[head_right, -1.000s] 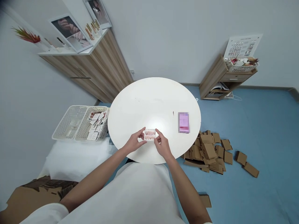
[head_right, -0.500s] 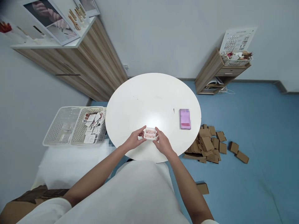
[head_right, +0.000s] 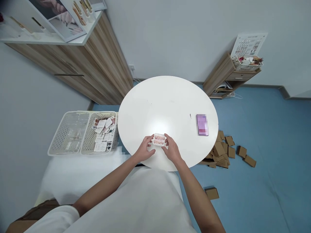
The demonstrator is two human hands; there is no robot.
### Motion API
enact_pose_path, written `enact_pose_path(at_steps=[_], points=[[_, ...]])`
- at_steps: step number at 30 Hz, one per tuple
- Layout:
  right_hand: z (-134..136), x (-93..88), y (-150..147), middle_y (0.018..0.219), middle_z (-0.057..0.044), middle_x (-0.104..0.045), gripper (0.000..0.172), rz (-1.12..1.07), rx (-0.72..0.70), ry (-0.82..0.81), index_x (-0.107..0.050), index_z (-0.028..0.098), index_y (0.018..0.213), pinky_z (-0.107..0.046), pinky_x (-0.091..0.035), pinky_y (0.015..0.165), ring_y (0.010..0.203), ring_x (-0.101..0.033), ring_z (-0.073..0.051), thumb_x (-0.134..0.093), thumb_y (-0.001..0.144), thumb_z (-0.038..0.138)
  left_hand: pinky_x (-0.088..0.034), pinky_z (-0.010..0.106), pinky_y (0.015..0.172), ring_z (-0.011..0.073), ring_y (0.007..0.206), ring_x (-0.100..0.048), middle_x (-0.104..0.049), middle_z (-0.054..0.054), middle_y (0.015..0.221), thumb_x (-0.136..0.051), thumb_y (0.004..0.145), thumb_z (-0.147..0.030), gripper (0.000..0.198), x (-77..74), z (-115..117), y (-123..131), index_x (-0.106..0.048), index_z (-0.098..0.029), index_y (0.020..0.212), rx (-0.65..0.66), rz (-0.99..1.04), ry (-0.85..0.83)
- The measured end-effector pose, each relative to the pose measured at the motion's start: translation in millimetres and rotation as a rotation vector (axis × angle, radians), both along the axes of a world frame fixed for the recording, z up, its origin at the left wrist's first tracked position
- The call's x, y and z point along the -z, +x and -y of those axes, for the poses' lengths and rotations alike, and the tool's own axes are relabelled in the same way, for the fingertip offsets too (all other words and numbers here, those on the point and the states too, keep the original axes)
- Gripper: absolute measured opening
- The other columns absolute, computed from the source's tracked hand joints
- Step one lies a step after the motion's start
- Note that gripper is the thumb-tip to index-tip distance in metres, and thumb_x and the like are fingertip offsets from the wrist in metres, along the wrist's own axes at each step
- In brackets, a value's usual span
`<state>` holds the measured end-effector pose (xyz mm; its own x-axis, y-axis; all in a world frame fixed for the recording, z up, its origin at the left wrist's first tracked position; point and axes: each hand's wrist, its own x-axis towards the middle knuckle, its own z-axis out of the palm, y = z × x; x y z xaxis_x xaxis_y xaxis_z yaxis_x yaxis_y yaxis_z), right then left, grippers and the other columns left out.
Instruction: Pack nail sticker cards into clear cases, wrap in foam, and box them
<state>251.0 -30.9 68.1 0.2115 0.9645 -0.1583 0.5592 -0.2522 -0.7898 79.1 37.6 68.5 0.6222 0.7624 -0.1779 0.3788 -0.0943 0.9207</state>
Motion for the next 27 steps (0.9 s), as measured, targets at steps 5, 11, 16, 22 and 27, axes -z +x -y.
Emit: enact_pose_path(at_steps=[5, 11, 16, 22, 27], points=[[-20.7, 16.5, -36.0, 0.088, -0.002, -0.047, 0.061, -0.007, -0.064, -0.054, -0.031, 0.027, 0.126, -0.033, -0.047, 0.068, 0.069, -0.046, -0.014, -0.055, 0.070, 0.021, -0.044, 0.031, 0.078, 0.0154, 0.088, -0.048, -0.040, 0.005, 0.103, -0.052, 0.067, -0.016, 0.072, 17.5, -8.8, -34.6, -0.024, -0.027, 0.133, -0.075, -0.097, -0.103], [-59.3, 42.9, -85.1, 0.090, -0.003, -0.047, 0.063, -0.008, -0.175, -0.169, -0.030, 0.024, 0.128, -0.032, -0.045, 0.070, 0.072, -0.047, -0.014, -0.054, 0.070, 0.018, -0.043, 0.031, 0.080, 0.0180, 0.095, -0.047, -0.041, 0.006, 0.105, -0.051, 0.067, -0.017, 0.071, 51.4, -26.9, -81.4, -0.025, -0.020, 0.133, -0.170, -0.233, -0.131], [-87.6, 68.3, -124.3, 0.096, -0.005, -0.048, 0.065, 0.014, -0.219, -0.259, -0.029, 0.020, 0.128, -0.030, -0.044, 0.072, 0.080, -0.049, -0.016, -0.054, 0.068, 0.016, -0.043, 0.032, 0.081, 0.0199, 0.098, -0.048, -0.039, 0.010, 0.114, -0.051, 0.066, -0.019, 0.068, 72.6, -36.1, -108.8, -0.028, -0.017, 0.130, -0.304, -0.305, -0.193], [-97.3, 81.1, -146.2, 0.099, -0.007, -0.047, 0.070, 0.079, -0.176, -0.298, -0.025, 0.022, 0.131, -0.032, -0.044, 0.073, 0.090, -0.048, -0.020, -0.053, 0.067, 0.015, -0.037, 0.040, 0.090, 0.0257, 0.107, -0.044, -0.040, 0.012, 0.118, -0.052, 0.065, -0.018, 0.066, 82.7, -41.8, -120.6, -0.032, -0.016, 0.127, -0.374, -0.275, -0.145], [-80.4, 80.5, -147.9, 0.107, -0.007, -0.044, 0.080, -0.078, -0.060, -0.271, -0.017, 0.025, 0.134, -0.036, -0.044, 0.080, 0.093, -0.047, -0.019, -0.058, 0.066, 0.023, -0.039, 0.039, 0.088, 0.0253, 0.109, -0.044, -0.038, 0.012, 0.123, -0.052, 0.066, -0.018, 0.063, 76.9, -38.8, -118.8, -0.033, -0.018, 0.126, -0.432, -0.257, -0.179]])
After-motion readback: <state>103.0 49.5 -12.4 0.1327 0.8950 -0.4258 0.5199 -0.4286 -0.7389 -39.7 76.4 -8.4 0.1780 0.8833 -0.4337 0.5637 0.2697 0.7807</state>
